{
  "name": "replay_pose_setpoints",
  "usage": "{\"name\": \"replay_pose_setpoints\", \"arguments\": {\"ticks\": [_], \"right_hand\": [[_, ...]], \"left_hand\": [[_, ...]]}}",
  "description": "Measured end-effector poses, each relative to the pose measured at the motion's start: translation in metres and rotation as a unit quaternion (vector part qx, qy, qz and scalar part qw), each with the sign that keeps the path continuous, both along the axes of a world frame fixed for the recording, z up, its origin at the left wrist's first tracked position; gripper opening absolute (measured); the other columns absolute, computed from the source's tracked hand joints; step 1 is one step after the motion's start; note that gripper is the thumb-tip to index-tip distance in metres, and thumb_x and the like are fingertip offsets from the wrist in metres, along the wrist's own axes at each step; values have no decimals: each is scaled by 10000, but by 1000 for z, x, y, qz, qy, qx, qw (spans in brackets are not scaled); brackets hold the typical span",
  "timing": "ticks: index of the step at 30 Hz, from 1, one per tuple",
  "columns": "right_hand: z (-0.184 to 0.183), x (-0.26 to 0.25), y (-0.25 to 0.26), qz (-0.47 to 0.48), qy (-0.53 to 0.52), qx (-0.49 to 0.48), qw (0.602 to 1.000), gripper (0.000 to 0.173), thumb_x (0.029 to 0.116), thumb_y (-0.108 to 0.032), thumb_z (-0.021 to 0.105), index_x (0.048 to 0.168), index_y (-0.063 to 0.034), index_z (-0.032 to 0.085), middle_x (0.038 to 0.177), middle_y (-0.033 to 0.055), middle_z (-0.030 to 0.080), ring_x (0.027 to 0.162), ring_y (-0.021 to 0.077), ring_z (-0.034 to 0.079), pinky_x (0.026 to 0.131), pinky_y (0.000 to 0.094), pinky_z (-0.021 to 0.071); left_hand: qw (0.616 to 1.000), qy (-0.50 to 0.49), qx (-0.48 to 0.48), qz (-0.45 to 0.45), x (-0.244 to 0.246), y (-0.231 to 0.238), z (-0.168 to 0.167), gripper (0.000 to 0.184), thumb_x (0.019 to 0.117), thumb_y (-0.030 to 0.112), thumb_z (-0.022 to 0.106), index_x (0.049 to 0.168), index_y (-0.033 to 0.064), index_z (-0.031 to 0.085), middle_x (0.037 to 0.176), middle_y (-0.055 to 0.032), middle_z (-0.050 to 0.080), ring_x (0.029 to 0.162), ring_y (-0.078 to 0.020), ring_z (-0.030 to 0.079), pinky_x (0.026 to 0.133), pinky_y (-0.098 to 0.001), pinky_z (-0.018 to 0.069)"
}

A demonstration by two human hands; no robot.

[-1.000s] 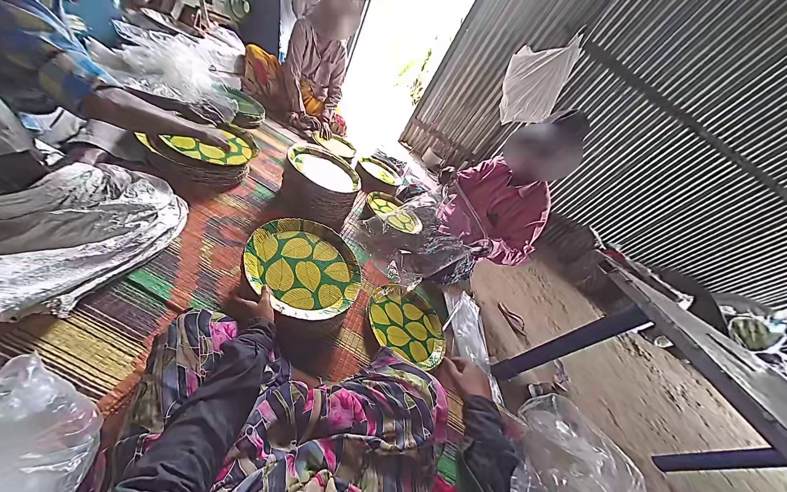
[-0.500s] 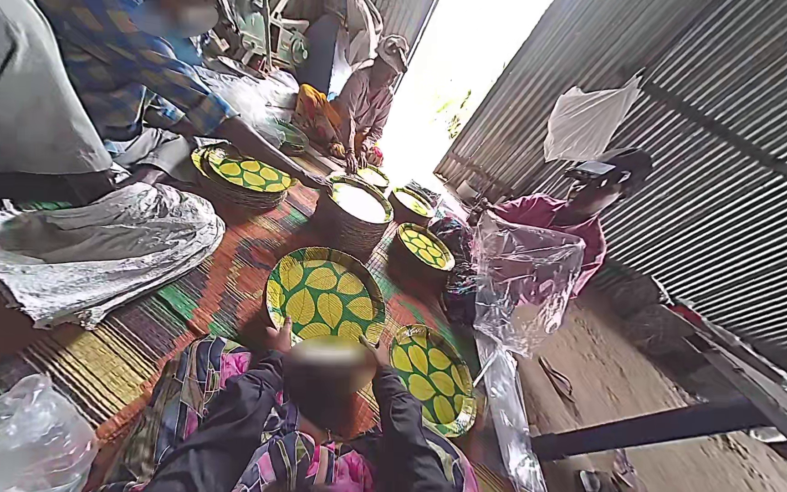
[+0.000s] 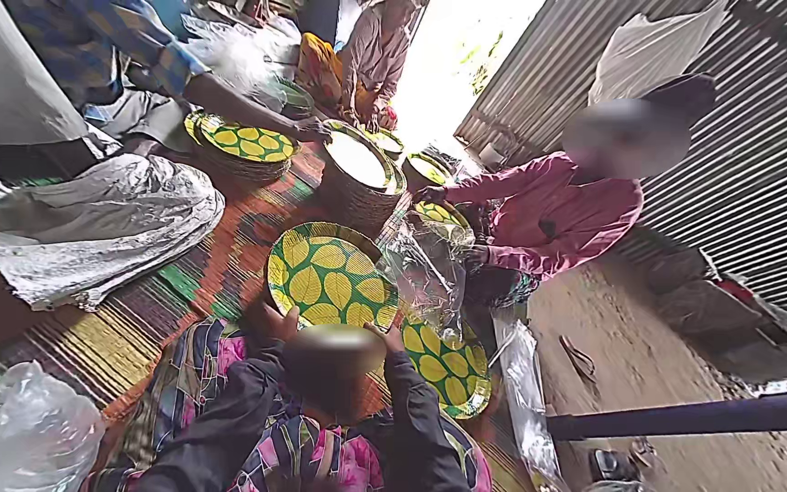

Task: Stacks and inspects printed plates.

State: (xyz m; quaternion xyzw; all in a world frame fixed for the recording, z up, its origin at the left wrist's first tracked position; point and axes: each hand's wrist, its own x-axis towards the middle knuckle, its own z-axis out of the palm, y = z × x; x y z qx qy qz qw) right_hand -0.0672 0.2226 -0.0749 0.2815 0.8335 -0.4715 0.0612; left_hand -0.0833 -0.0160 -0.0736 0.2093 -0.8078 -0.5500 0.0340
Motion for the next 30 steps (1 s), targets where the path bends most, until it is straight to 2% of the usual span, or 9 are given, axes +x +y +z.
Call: {"name": "replay_pose_setpoints", "arguments": {"ticks": [8,12,16,19,20,22,24,27,30], "right_hand": [[24,16,-9,12,19,36,999,639,977,-336,731,1395,98,516,1320,298,628,1261,374,599,1099,526,430],[25,16,-9,11,-5,51,999,566,993,-372,703,1289,100,605,1259,294,652,1194,375,620,1051,538,445],[10,11,-11,-92,52,-44,993,665,979,-279,731,1443,101,444,1350,326,580,1233,409,595,1032,551,492],[12,7,-12,-190,121,-116,968,775,961,-241,752,1522,74,320,1367,341,544,1198,421,580,988,569,497],[14,7,-10,-201,125,-137,962,762,983,-268,725,1530,68,316,1367,341,551,1202,416,581,993,568,489],[11,9,-1,-178,104,-199,958,586,1055,-361,595,1446,54,463,1272,290,612,1111,355,616,932,544,514],[2,10,8,-123,73,-270,952,533,1091,-408,486,1412,16,526,1289,242,641,1125,317,654,938,534,551],[-6,8,6,-125,60,-258,956,459,1051,-298,596,1346,52,559,1213,247,660,1052,324,667,886,536,564],[-10,5,-2,-168,101,-216,957,498,978,-163,693,1365,97,516,1228,273,639,1079,324,635,944,511,525]], "left_hand": [[985,145,82,36,-3,-2,-17,798,822,126,731,1481,-158,382,1491,-358,463,1442,-409,434,1218,-455,319],[984,150,92,32,-13,-7,-29,829,784,179,759,1474,-125,413,1464,-336,499,1402,-400,477,1187,-478,362],[979,73,181,51,-17,-9,-30,943,763,55,791,1543,-95,282,1478,-351,458,1385,-415,475,1155,-488,398],[979,9,196,48,-19,-11,-25,993,829,115,798,1597,-51,192,1568,-324,378,1476,-391,387,1217,-480,320],[983,-8,180,32,-18,-11,-22,982,840,151,804,1598,-49,213,1569,-310,395,1483,-380,388,1222,-485,313],[988,-15,151,0,-15,-8,-19,885,848,154,807,1564,-44,326,1527,-267,480,1451,-340,448,1211,-470,346],[991,-2,129,-19,-13,-5,-21,829,854,123,785,1545,-50,361,1516,-266,493,1442,-336,460,1209,-465,350],[992,11,128,-18,-13,-5,-27,782,876,110,764,1535,-58,378,1500,-273,508,1431,-334,477,1207,-461,356],[988,28,148,-22,-10,-6,-26,680,893,92,752,1475,-85,447,1439,-278,558,1375,-320,533,1177,-439,394]]}}
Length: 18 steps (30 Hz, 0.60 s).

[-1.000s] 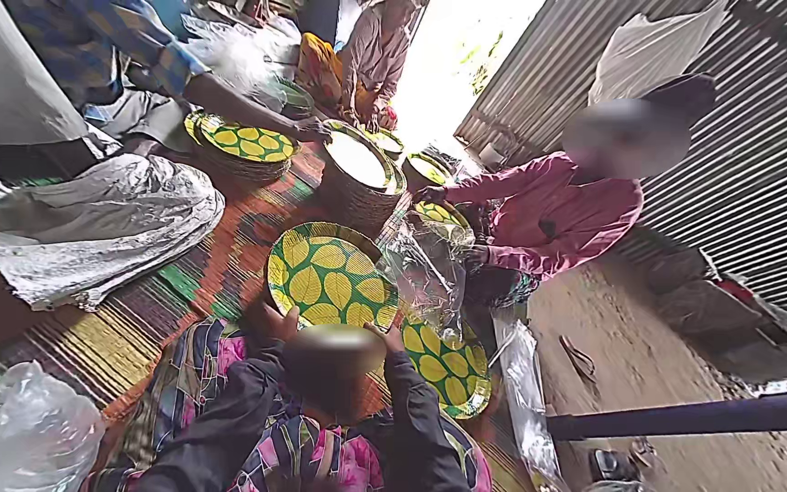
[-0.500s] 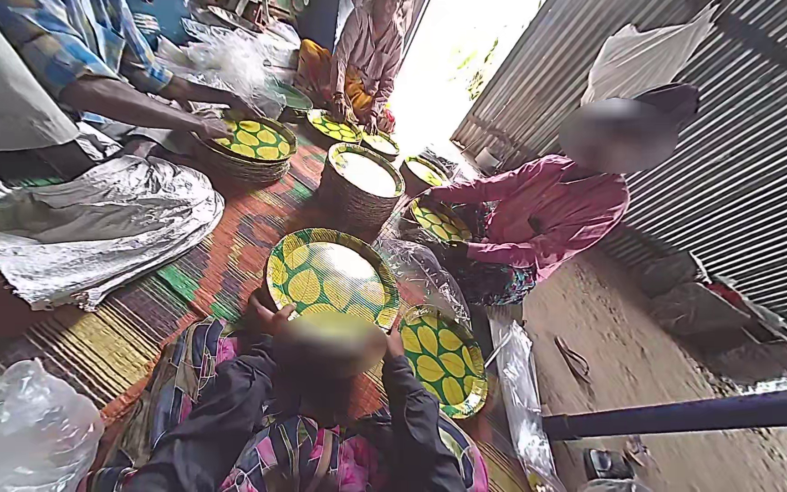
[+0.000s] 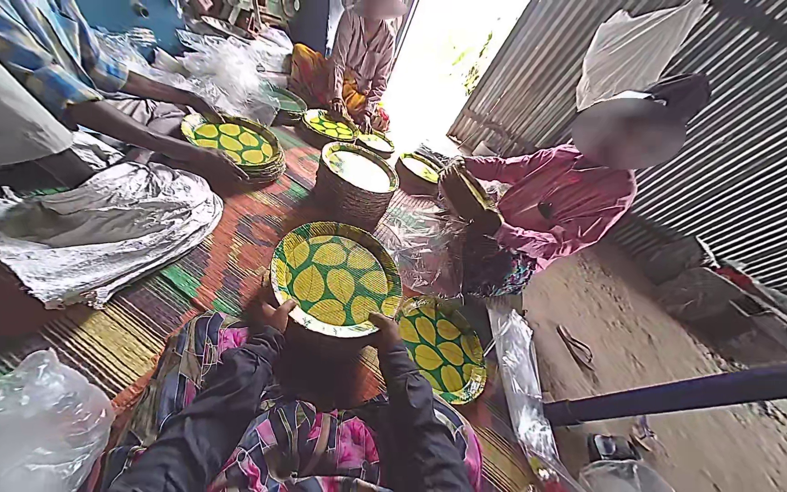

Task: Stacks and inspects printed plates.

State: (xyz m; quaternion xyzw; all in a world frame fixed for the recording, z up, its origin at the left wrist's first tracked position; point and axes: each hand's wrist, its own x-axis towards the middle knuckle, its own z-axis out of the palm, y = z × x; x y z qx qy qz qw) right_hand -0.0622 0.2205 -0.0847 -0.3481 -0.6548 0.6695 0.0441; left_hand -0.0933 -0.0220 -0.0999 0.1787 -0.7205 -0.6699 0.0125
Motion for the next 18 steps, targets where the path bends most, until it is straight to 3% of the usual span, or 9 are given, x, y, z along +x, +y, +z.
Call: {"name": "replay_pose_setpoints", "arguments": {"ticks": [2,4,5,7,8,10,13,16,18], "right_hand": [[13,5,-2,-34,55,6,998,493,963,-99,695,1362,110,495,1165,269,638,1007,300,631,896,482,534],[36,16,3,-73,122,-17,990,351,982,-66,629,1278,95,532,1021,204,651,869,228,636,794,421,560],[57,23,8,-93,148,-24,984,212,1003,-57,572,1174,69,568,923,140,639,787,169,622,729,361,556],[94,44,30,-119,200,-43,971,186,1064,-55,435,1129,62,564,891,90,595,763,114,578,717,296,521],[102,55,44,-141,227,-44,963,196,1071,-60,399,1131,51,549,886,76,591,756,98,583,706,275,528],[107,78,77,-182,265,-47,946,184,1070,-84,385,1147,9,523,902,61,590,770,93,604,708,278,544],[102,105,126,-260,247,-35,933,212,1050,-128,433,1216,-26,516,988,92,607,827,137,628,726,339,554],[74,122,154,-320,125,68,936,331,1030,-55,546,1340,60,544,1249,203,622,1044,218,620,907,383,505],[39,124,175,-261,-24,146,954,439,1015,-41,622,1409,110,499,1394,278,578,1236,305,594,1064,431,453]], "left_hand": [[998,35,56,-22,11,1,9,677,946,92,719,1517,-74,396,1466,-282,536,1356,-303,552,1147,-402,432],[982,80,153,-78,29,2,29,733,1032,163,593,1630,24,193,1548,-260,452,1318,-282,580,1029,-397,535],[968,117,188,-117,33,5,37,749,1037,210,503,1648,65,95,1553,-230,440,1280,-252,599,964,-395,571],[944,175,193,-202,27,5,42,773,1054,309,397,1647,107,-56,1584,-194,427,1346,-253,561,1012,-438,529],[938,218,157,-218,18,3,29,862,1006,302,463,1644,82,-74,1568,-201,456,1352,-250,569,1038,-427,532],[945,254,108,-173,4,-1,6,901,965,240,561,1643,20,9,1490,-252,530,1299,-286,601,1029,-434,519],[985,141,90,-32,-7,-2,-9,695,1040,297,578,1602,43,257,1342,-256,629,1178,-328,663,982,-500,548],[998,61,-29,12,-12,4,-17,684,1031,331,631,1534,-45,361,1270,-279,661,1197,-407,641,1073,-580,459],[991,34,-127,7,-12,8,-24,742,980,344,698,1512,-69,387,1321,-282,642,1282,-450,581,1139,-625,370]]}}
